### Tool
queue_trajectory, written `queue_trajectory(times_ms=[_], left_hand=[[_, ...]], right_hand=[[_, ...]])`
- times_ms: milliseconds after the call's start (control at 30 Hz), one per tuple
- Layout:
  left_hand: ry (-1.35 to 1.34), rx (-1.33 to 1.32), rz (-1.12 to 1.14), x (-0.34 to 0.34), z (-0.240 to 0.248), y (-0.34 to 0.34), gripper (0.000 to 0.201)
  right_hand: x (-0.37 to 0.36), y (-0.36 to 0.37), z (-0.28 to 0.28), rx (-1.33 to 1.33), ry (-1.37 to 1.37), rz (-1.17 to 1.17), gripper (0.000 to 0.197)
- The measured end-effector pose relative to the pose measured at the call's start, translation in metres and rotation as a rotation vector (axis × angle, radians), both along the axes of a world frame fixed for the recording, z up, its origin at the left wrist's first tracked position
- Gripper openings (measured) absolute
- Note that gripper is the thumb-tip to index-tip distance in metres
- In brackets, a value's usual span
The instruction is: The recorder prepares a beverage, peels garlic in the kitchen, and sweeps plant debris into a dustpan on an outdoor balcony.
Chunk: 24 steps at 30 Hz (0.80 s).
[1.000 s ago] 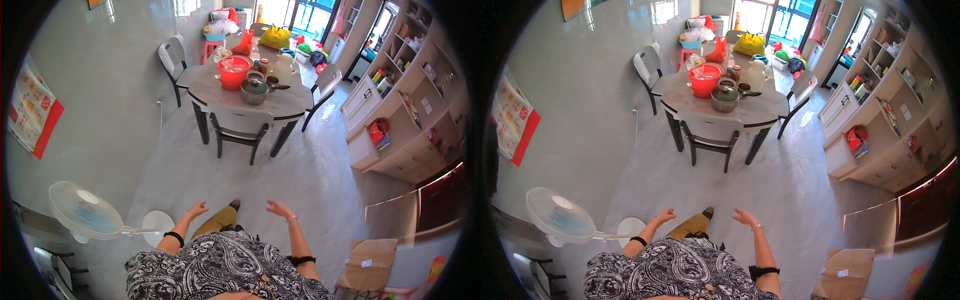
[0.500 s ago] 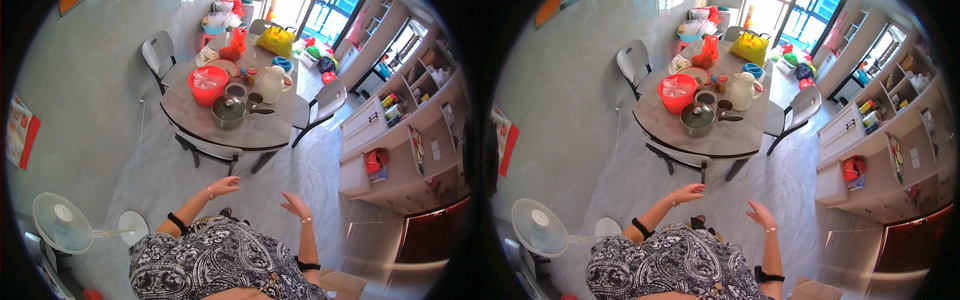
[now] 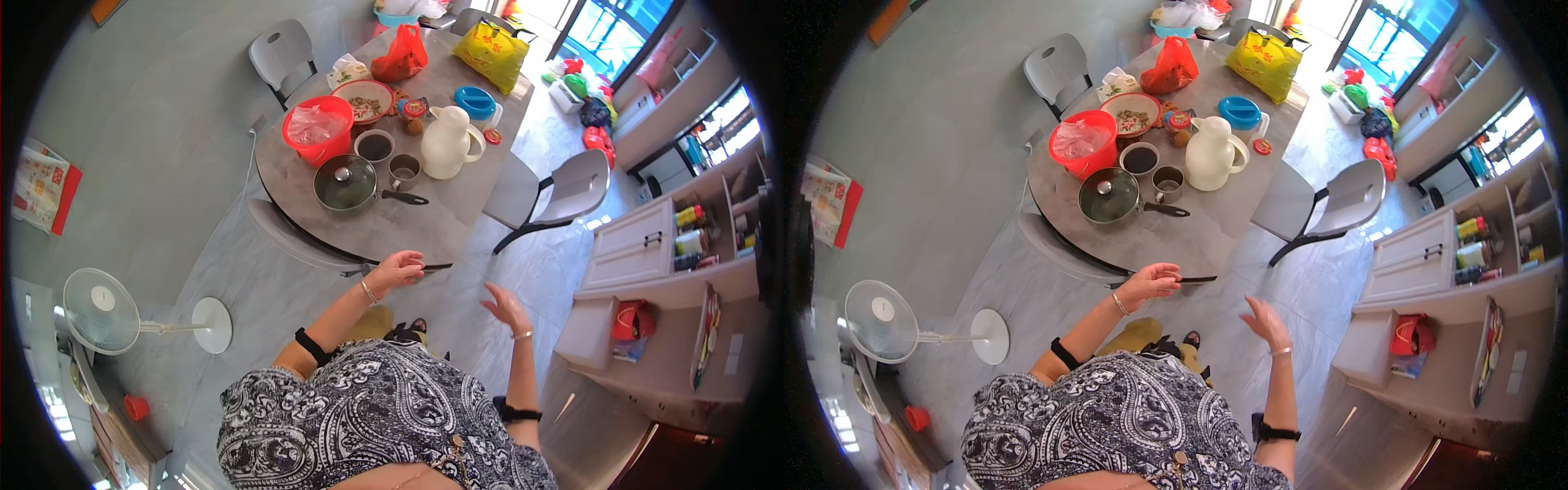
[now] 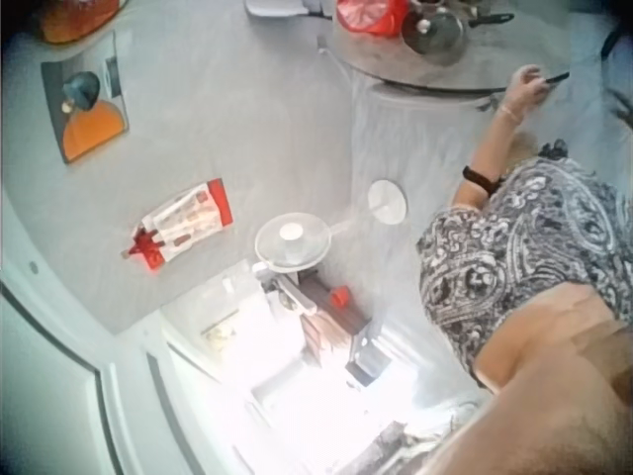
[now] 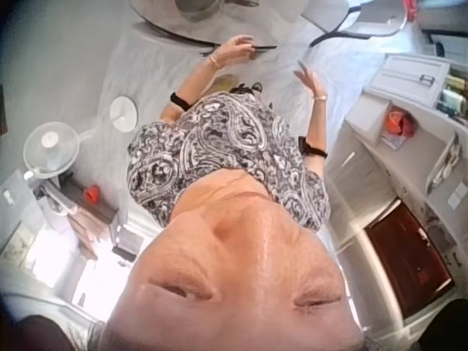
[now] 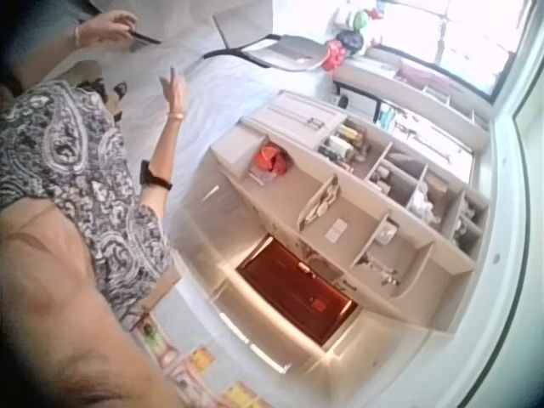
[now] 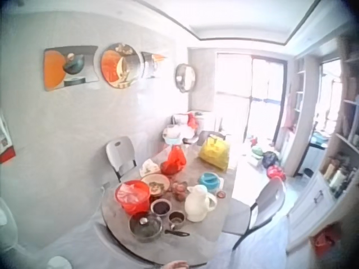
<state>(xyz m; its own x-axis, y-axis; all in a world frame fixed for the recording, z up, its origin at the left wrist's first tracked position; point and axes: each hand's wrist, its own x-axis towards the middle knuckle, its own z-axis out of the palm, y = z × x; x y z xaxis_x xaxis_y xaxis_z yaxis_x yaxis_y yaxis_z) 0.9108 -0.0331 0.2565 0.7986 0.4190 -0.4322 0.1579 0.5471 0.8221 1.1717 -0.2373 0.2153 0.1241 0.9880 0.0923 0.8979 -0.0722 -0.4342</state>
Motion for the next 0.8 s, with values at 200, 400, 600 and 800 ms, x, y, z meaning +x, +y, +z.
queue_trajectory(times_ms=[200, 400, 600, 800], left_hand=[[-0.075, 0.002, 0.267, 0.015, 0.014, 0.033, 0.036], [-0.389, -0.376, 0.632, 0.018, 0.019, 0.074, 0.029], [-0.444, -0.394, 0.834, 0.046, 0.013, 0.121, 0.028], [-0.44, -0.448, 1.078, 0.08, -0.001, 0.142, 0.031]], right_hand=[[0.042, 0.176, 0.07, 0.372, 0.312, -0.019, 0.035], [0.096, 0.266, 0.081, 0.495, 0.517, -0.303, 0.03], [0.129, 0.308, 0.053, 0.311, 0.25, -0.163, 0.047], [0.132, 0.348, 0.044, 0.11, 0.483, -0.079, 0.046]])
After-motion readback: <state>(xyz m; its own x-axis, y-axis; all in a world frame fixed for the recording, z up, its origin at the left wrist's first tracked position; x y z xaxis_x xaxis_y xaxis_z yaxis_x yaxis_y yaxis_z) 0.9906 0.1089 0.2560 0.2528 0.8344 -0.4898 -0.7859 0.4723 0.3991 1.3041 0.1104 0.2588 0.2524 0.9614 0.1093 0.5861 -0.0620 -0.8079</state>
